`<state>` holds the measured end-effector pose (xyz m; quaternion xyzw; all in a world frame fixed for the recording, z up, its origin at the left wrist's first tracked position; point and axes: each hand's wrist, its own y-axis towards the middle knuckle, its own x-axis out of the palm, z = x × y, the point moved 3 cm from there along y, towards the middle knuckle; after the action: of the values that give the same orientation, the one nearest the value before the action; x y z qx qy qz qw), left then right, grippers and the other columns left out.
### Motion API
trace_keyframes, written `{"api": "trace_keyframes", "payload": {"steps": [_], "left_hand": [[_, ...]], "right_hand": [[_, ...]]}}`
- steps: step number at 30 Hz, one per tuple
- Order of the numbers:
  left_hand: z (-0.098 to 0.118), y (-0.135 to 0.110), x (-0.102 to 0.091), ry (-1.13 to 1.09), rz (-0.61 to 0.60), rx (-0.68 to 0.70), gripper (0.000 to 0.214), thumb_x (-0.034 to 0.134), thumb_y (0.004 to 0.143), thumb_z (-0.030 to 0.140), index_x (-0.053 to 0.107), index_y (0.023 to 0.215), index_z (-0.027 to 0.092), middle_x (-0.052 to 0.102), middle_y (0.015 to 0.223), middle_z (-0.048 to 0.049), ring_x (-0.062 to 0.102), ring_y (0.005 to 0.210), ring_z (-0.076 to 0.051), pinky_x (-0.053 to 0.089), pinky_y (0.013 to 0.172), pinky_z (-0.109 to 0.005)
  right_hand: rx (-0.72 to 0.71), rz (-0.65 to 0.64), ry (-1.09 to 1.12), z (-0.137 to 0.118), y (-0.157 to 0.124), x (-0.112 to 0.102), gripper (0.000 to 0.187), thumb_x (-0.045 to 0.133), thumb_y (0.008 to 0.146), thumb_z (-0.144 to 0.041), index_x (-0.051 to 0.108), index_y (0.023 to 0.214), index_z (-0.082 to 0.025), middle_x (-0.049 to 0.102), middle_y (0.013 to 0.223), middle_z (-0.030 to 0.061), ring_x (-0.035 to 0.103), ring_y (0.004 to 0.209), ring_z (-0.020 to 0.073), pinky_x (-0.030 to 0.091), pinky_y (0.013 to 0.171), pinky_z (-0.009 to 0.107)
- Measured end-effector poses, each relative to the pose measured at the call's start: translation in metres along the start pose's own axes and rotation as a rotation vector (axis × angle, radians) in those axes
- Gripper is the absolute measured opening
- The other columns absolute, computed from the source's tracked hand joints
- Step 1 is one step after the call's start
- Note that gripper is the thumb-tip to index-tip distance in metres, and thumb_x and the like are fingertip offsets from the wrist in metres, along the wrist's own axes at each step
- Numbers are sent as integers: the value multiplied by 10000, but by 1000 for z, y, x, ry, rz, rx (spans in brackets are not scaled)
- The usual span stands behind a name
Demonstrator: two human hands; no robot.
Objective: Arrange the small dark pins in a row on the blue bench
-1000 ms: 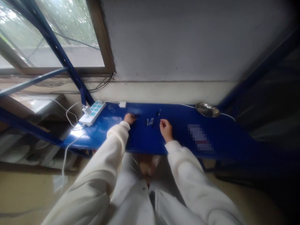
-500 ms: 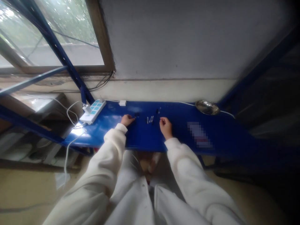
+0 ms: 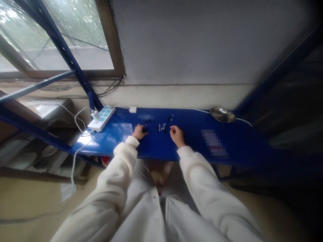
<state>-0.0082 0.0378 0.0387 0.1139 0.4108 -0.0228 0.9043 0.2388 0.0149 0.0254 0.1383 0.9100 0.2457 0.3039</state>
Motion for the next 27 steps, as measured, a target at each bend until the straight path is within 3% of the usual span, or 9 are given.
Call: {"api": "trace_keyframes", "payload": {"steps": [6,12,17,21,27], "left_hand": [[1,-4,2,-46,43,-17,361,709,502,268,571,807,132,534,790,-54,514,696,-157,430,673,-308],[28,-16,11,-467,134,-86,428,704,519,301,476,850,154,536,668,17,476,540,-77,395,550,-223],[49,-23,23,-842,170,-181,463,708,521,315,408,834,153,549,590,35,507,479,-66,387,497,-192],[49,-28,27,-961,187,-228,454,699,538,339,387,814,161,561,573,33,508,431,-67,326,401,-160],[50,-32,28,-1080,117,-211,418,666,579,377,365,776,164,610,607,-14,506,386,-72,283,348,-156]], "right_hand": [[4,-10,9,-1,0,0,205,415,710,-190,576,832,-153,630,796,75,580,737,164,452,716,299],[54,-14,73,2,4,3,199,442,731,-250,579,829,-145,633,786,83,586,723,161,459,700,290],[57,-138,101,5,20,11,197,465,735,-286,599,813,-165,640,781,60,588,720,152,461,687,285],[39,-243,84,11,38,17,182,469,717,-212,614,823,-180,646,798,43,587,727,142,459,695,278],[47,-223,-23,22,52,13,178,468,704,-179,619,799,-182,644,784,43,585,724,144,457,699,283]]}}
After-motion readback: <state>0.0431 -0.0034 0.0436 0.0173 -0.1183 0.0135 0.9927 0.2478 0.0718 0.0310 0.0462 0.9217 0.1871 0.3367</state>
